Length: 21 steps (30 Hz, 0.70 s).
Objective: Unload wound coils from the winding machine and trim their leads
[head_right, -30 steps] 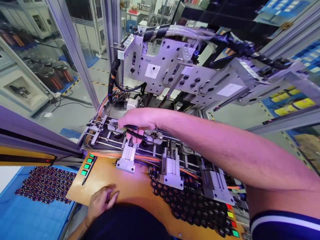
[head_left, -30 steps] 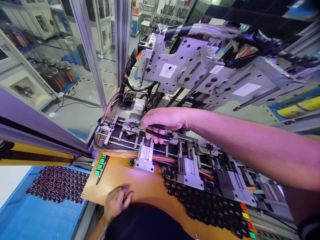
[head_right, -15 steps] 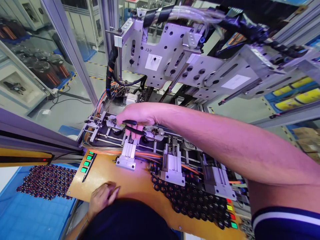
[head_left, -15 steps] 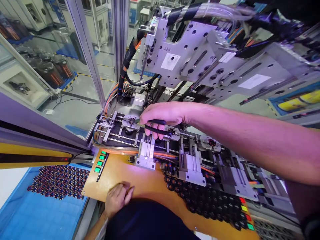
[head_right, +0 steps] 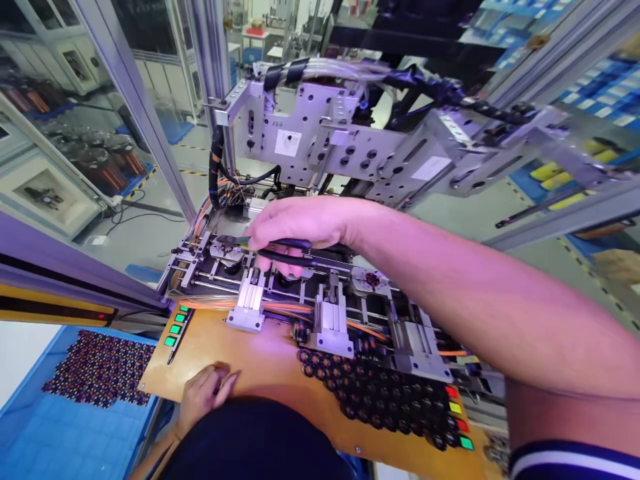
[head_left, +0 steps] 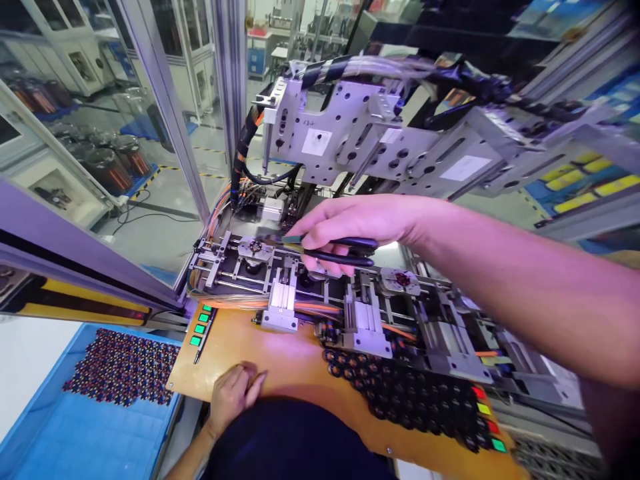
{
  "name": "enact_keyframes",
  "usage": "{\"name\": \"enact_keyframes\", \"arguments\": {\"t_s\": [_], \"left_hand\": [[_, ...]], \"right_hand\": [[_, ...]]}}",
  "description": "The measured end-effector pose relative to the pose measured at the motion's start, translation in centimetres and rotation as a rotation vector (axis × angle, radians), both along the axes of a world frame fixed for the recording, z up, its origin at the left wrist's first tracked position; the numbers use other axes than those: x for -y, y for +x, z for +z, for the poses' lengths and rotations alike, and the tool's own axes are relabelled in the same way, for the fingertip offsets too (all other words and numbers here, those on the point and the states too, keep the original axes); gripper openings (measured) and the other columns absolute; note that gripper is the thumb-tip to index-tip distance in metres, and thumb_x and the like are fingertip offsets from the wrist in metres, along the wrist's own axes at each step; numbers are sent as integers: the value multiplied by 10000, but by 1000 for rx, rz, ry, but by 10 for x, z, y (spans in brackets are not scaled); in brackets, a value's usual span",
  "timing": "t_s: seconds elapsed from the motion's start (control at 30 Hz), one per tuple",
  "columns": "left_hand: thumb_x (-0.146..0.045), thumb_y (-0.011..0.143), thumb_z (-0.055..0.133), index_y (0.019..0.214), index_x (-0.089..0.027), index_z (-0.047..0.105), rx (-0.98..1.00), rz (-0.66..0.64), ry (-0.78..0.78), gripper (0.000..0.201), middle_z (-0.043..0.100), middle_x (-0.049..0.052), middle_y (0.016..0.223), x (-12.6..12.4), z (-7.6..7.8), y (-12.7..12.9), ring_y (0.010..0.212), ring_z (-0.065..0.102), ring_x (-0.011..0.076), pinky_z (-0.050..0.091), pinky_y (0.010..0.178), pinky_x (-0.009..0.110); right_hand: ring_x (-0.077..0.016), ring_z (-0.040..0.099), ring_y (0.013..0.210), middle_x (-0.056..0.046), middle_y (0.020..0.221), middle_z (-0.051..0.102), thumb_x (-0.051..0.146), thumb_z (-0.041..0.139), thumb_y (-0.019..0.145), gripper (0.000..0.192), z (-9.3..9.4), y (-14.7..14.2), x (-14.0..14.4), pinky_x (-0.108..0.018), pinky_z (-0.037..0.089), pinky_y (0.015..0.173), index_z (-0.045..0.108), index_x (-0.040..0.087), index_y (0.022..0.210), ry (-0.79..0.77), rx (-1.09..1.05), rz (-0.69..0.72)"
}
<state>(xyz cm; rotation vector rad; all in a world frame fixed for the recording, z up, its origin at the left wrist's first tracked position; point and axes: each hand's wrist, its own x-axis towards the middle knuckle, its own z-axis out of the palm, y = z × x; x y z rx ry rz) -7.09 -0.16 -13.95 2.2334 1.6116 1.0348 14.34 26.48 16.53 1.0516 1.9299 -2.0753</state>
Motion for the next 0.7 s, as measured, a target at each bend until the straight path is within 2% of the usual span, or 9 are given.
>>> {"name": "enact_keyframes", "arguments": {"t_s": [0.1, 0.2, 0.3, 0.4, 0.53, 0.7], "left_hand": [[-196, 870, 682, 880, -192, 612, -13, -5, -1, 71, 717, 11, 780, 0, 2, -1, 668, 701, 126, 531, 671, 220], [-208, 873, 680, 879, -189, 620, -21, -14, -2, 63, 712, 10, 779, -1, 1, -3, 666, 697, 128, 523, 678, 227], [-216, 866, 691, 870, -185, 628, -38, -25, 0, 71, 705, 10, 762, -5, -1, -5, 651, 685, 129, 510, 666, 230], [-210, 867, 692, 880, -180, 622, -63, -26, -9, 77, 702, 16, 772, -7, 1, -5, 646, 672, 128, 500, 661, 233], [-209, 877, 681, 886, -178, 615, -87, -23, -26, 73, 695, 13, 780, -7, 7, -2, 634, 659, 117, 494, 656, 230], [-214, 874, 686, 865, -187, 612, -89, -23, -24, 79, 688, -2, 756, -7, 8, -2, 611, 648, 109, 486, 636, 223]], "right_hand": [[-122, 631, 523, -39, 707, 688, 375, 707, 712, 253, 5, 38, 0, -205, 528, 438, 640, 136, 764, 8, 175, -5], [-140, 648, 541, -56, 710, 686, 379, 703, 706, 253, -2, 70, 3, -221, 542, 454, 613, 143, 722, 1, 316, -71], [-150, 664, 575, -61, 735, 684, 358, 676, 746, 230, -11, 91, 7, -233, 560, 489, 592, 147, 712, 8, 359, -137], [-158, 676, 609, -58, 739, 681, 312, 632, 802, 184, -18, 98, 9, -234, 567, 509, 598, 142, 738, 12, 342, -147], [-174, 687, 642, -57, 680, 661, 294, 577, 856, 194, -24, 96, 9, -220, 563, 501, 637, 124, 784, 9, 349, -86], [-165, 666, 551, -74, 674, 661, 233, 497, 895, 233, -26, 90, 9, -231, 546, 450, 615, 109, 736, 44, 365, -85]]}}
